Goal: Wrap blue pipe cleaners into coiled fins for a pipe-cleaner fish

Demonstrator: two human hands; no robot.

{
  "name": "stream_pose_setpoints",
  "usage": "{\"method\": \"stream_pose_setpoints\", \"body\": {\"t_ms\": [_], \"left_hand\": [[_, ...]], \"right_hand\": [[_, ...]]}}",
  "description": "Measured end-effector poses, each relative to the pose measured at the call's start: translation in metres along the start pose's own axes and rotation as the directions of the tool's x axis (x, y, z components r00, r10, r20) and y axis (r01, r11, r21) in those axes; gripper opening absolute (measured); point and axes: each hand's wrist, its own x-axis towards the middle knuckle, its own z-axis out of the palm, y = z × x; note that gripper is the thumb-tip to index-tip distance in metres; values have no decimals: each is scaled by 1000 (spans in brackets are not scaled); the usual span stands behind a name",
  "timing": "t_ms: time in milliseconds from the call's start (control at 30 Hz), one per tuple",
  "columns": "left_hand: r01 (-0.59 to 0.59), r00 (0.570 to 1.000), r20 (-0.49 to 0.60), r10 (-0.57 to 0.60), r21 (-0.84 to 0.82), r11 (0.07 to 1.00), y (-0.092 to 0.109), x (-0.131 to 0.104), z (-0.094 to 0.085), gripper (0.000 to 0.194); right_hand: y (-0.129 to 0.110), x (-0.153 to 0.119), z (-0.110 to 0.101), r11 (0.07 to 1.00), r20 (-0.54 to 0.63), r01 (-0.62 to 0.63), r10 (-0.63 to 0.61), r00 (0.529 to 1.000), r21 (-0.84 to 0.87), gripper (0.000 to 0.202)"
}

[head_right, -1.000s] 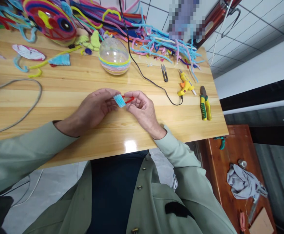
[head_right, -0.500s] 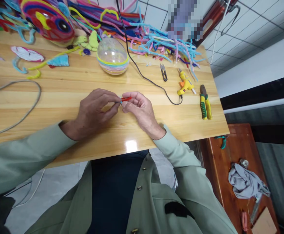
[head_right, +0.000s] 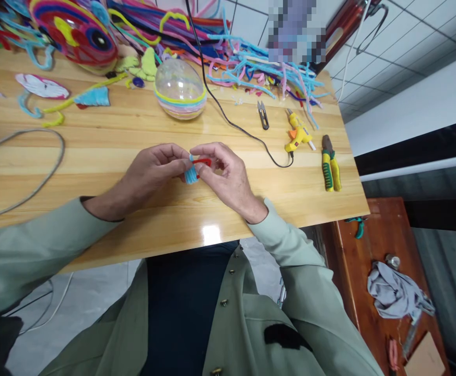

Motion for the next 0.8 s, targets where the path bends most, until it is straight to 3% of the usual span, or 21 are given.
{"method": "stream_pose_setpoints", "body": {"t_ms": [267, 500, 667, 800], "left_hand": [[80, 997, 28, -78, -87, 993, 2, -2, 3, 25], [58, 998, 26, -56, -114, 992, -2, -2, 3, 25], [-63, 994, -90, 60, -25, 998, -3, -3, 4, 31], [-132, 974, -182, 137, 40, 990, -3, -7, 7, 27]], "right_hand": [[3, -1, 2, 999, -7, 13, -14, 1000, -37, 7], [1, -2, 1, 1000, 18, 12, -12, 1000, -20, 3], [-3, -4, 7, 982, -17, -120, 123, 992, 143, 43], [-2, -4, 14, 960, 42, -195, 190, 981, 200, 49]]}}
